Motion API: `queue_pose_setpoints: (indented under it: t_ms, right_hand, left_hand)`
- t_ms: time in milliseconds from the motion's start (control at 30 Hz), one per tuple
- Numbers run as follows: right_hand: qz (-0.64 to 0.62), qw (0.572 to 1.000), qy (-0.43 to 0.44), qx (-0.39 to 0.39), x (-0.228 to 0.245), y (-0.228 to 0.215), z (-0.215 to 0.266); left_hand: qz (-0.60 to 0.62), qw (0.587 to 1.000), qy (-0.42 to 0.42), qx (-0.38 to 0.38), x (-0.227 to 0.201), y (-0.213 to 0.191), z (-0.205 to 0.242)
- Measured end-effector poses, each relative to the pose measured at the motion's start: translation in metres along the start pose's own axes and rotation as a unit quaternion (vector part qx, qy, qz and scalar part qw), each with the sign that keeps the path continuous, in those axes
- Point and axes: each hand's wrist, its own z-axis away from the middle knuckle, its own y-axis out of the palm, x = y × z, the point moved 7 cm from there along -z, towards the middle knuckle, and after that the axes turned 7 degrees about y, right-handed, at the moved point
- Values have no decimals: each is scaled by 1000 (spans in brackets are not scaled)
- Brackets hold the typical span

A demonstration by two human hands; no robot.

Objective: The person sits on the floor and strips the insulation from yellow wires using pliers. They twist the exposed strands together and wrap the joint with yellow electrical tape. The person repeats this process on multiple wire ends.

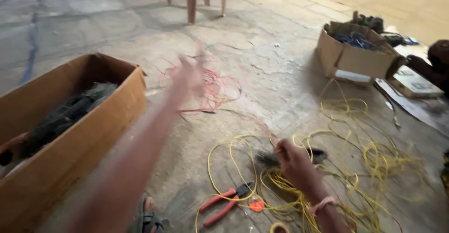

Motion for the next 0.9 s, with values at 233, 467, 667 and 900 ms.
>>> queue_pose_setpoints:
  t_ms: [233,467,667,900]
  right_hand:
    - [10,974,-211,80,84,47,47]
    - [40,977,-32,205,40,63,36]
    - [-12,995,-34,91,3,-3,11]
    - [-20,999,-24,-6,18,1,4]
  left_hand:
    - [190,962,146,135,-158,21,222]
    - [-302,852,369,213,-58,139,193]
    - [-338,926,160,45,103,-12,17]
    - [-168,957,234,28,-58,-24,-9]
